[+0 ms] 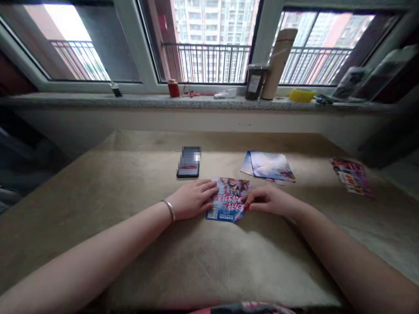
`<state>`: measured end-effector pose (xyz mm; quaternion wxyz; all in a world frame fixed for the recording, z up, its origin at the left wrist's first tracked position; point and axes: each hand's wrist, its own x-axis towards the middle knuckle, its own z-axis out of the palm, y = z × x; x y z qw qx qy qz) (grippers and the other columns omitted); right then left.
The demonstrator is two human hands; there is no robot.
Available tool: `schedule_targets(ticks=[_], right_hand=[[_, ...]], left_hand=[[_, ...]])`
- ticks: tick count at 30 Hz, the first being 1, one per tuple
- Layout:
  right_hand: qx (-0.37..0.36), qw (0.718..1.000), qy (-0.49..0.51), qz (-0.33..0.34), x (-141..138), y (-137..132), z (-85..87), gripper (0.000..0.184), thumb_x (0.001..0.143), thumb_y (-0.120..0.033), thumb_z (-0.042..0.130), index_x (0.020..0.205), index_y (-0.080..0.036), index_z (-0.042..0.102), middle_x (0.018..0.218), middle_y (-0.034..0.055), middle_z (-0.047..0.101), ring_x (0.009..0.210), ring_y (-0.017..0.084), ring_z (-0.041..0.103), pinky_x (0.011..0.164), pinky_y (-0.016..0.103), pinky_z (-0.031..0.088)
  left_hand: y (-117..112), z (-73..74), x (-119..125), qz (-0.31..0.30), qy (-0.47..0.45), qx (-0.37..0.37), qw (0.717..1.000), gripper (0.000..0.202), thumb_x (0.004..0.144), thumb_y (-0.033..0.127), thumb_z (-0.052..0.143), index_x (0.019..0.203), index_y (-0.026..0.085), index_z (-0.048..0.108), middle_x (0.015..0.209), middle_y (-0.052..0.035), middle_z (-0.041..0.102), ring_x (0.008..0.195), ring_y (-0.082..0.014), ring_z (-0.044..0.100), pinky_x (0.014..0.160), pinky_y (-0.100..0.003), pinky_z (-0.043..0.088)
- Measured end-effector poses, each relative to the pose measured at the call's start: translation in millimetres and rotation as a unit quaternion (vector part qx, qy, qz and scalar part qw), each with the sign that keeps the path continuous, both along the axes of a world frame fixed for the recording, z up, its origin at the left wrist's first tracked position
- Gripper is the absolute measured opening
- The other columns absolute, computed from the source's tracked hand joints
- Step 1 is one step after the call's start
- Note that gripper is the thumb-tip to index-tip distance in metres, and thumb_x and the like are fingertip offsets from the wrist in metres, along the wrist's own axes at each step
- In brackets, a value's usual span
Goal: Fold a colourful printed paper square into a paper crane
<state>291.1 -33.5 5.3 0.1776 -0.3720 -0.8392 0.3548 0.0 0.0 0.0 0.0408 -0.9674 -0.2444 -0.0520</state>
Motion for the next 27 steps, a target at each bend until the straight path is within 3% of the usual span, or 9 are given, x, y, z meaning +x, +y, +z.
schedule_targets(ticks=[6,9,14,22,27], right_hand=[[-0.023,0.996,-0.001,-0.082,7,2,-5.4,0.018,0.085,-0.033,0.055,0.085,-0.02,0.067,0.083,0.0031,0.069,0.077,0.017,0.062,0.072,0.032,0.048],[-0.031,0.989,0.018,-0.141,3,2,-6.6,0.019,0.086,-0.032,0.053,0.088,-0.02,0.067,0.086,0.0039,0.069,0.078,0.018,0.062,0.074,0.033,0.049],[0.052,0.981,0.016,-0.184,-13,-3,-7.8,0.014,0.085,-0.02,0.054,0.085,-0.019,0.068,0.088,0.0057,0.066,0.08,0.017,0.061,0.076,0.033,0.049],[0.126,0.974,0.013,-0.186,-35,-5,-16.2,0.015,0.082,-0.013,0.058,0.086,-0.02,0.071,0.088,0.0058,0.064,0.086,0.018,0.06,0.081,0.035,0.047],[0.177,0.966,-0.015,-0.186,-43,-5,-19.9,0.012,0.082,-0.017,0.059,0.09,-0.021,0.068,0.086,0.0058,0.063,0.086,0.02,0.057,0.079,0.036,0.046]], left_hand=[[-6,8.0,16,0.007,-0.038,-0.04,0.998,0.029,0.09,0.031,0.05,0.115,0.02,0.062,0.117,-0.0089,0.061,0.107,-0.0244,0.056,0.094,-0.041,0.048],[-7,6.3,17,-0.001,-0.063,-0.051,0.997,0.029,0.089,0.029,0.052,0.114,0.02,0.063,0.115,-0.0097,0.062,0.108,-0.0242,0.056,0.093,-0.041,0.049],[-12,6.1,9,-0.075,-0.091,-0.058,0.991,0.029,0.09,0.025,0.049,0.116,0.022,0.061,0.117,-0.0072,0.064,0.104,-0.0219,0.057,0.089,-0.04,0.051],[-19,3.6,13,-0.084,-0.086,-0.044,0.992,0.038,0.091,0.029,0.049,0.127,0.017,0.052,0.119,-0.0097,0.063,0.105,-0.0224,0.057,0.088,-0.038,0.05],[-26,3.6,18,-0.057,-0.04,-0.023,0.997,0.049,0.092,0.042,0.049,0.138,0.027,0.041,0.126,-0.0081,0.056,0.105,-0.0254,0.052,0.09,-0.042,0.047]])
